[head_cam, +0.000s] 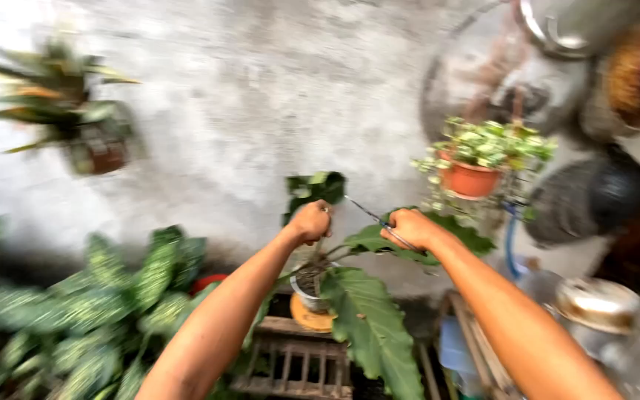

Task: The person trims the roots and leaves of a hanging plant using shears, rotating the pot to reach all sides.

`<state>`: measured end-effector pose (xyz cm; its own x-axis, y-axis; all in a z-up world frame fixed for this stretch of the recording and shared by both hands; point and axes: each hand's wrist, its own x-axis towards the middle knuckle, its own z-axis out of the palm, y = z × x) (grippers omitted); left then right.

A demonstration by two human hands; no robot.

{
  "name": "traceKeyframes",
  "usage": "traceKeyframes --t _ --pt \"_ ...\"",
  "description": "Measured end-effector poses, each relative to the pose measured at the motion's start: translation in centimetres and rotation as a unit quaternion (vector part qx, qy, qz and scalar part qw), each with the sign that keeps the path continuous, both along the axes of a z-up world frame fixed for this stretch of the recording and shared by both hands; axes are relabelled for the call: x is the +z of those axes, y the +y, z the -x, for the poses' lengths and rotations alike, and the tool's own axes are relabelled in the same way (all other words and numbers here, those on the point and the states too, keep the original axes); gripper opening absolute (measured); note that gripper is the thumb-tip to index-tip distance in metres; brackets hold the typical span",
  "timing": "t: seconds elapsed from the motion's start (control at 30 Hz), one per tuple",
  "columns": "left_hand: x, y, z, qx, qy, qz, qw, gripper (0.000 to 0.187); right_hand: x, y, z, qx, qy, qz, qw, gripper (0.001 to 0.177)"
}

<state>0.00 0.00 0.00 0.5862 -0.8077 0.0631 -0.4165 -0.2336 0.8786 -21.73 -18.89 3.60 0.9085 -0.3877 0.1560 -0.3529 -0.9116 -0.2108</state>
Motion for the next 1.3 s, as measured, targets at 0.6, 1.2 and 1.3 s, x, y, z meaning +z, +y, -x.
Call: traceKeyframes --t 0.6,1.2,1.3 --pt "0.5 59.1 5.4 0.338 -0.159 -0.541 0.753 0.039 4.5 43.4 -5.2 0.390 0.079 -0.050 0.916 0.057" --pt "-0.2 63.3 -7.7 0.232 -0.336 -0.480 0.776 0.047 4.8 51.1 -18.0 0.408 0.050 -0.009 0.912 0.062" --pt "2.6 60.0 -9.2 0.419 -0.158 -0.292 0.845 0.060 3.5 48.5 -23.3 0.378 0.045 -0.006 0.925 0.060"
